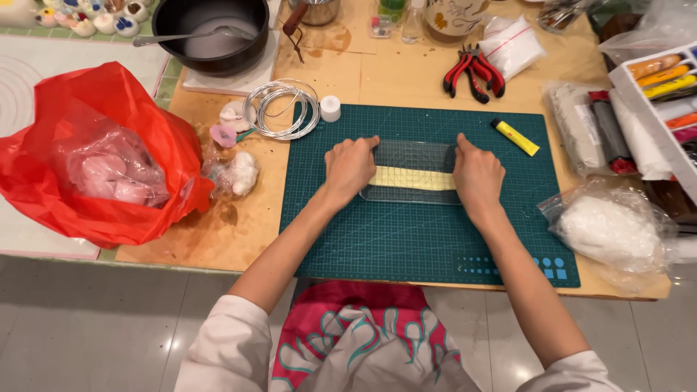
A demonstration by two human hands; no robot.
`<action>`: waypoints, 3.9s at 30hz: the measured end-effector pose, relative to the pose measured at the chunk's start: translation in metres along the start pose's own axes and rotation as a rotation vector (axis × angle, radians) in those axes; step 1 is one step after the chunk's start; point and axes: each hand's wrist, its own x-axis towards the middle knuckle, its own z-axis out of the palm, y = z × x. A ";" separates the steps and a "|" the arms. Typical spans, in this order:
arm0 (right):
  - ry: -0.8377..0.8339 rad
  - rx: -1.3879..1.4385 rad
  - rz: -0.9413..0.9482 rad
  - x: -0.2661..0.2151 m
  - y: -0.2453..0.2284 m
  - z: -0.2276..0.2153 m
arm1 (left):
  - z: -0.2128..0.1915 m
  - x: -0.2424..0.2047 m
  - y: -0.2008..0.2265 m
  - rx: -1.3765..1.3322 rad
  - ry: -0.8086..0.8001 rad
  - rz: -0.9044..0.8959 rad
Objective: Rolling and shaping yellow clay on a cutting mat using an acrylic plate.
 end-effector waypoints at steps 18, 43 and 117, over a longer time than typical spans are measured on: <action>0.047 0.614 0.181 0.052 0.018 -0.073 | -0.096 0.070 0.062 -0.508 0.032 -0.043; 0.303 0.034 -0.031 0.056 0.047 -0.020 | -0.008 -0.016 0.010 -0.153 -0.077 -0.091; -0.296 0.059 -0.061 -0.037 0.034 -0.052 | 0.018 -0.009 0.046 -0.150 0.015 0.351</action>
